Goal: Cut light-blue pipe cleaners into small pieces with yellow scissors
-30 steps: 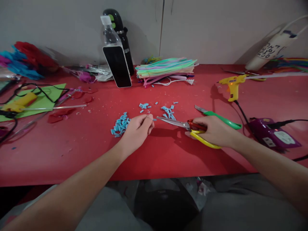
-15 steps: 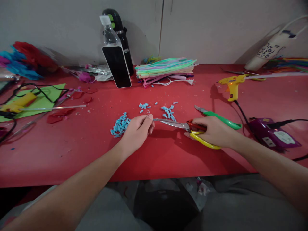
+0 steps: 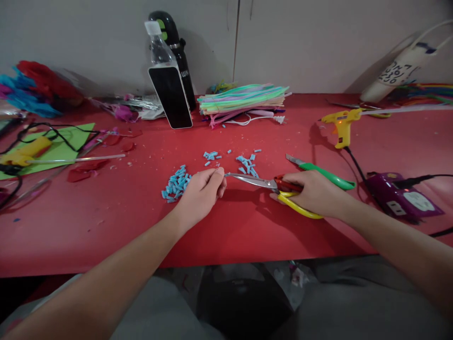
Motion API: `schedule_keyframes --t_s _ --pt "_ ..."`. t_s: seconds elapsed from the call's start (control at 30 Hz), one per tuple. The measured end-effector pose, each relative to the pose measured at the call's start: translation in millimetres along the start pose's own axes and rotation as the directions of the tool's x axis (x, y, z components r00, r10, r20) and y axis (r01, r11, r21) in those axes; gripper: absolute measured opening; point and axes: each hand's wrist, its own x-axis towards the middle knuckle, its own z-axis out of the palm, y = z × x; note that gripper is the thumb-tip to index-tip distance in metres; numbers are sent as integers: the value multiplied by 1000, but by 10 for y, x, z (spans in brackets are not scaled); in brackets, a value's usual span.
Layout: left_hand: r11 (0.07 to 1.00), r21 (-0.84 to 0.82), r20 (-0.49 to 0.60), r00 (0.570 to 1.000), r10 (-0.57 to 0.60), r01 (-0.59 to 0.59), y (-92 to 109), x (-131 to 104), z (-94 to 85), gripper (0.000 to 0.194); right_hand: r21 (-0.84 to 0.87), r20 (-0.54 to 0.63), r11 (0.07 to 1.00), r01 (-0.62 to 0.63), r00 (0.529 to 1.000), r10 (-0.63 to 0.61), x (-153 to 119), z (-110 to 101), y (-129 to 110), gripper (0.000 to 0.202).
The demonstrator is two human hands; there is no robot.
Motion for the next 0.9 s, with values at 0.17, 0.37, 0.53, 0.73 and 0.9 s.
schedule_keyframes --t_s 0.17,0.37,0.53,0.73,0.9 --pt "1000 -8 2 1000 2 -2 -6 -1 -3 44 17 -5 1000 7 1000 -7 -4 5 9 39" --pt "1000 -27 -14 1000 -7 7 -4 3 7 44 46 15 998 34 999 -35 -9 -3 29 44" --pt "1000 22 -38 999 6 -5 5 -8 9 45 45 25 998 33 999 -34 -11 -9 30 43" --pt "1000 17 -56 998 12 -11 11 -10 17 44 40 39 999 34 999 -36 -18 -26 16 44" --pt "1000 23 -71 997 20 -19 -2 -1 26 44 25 17 999 42 999 -43 -21 -22 12 45"
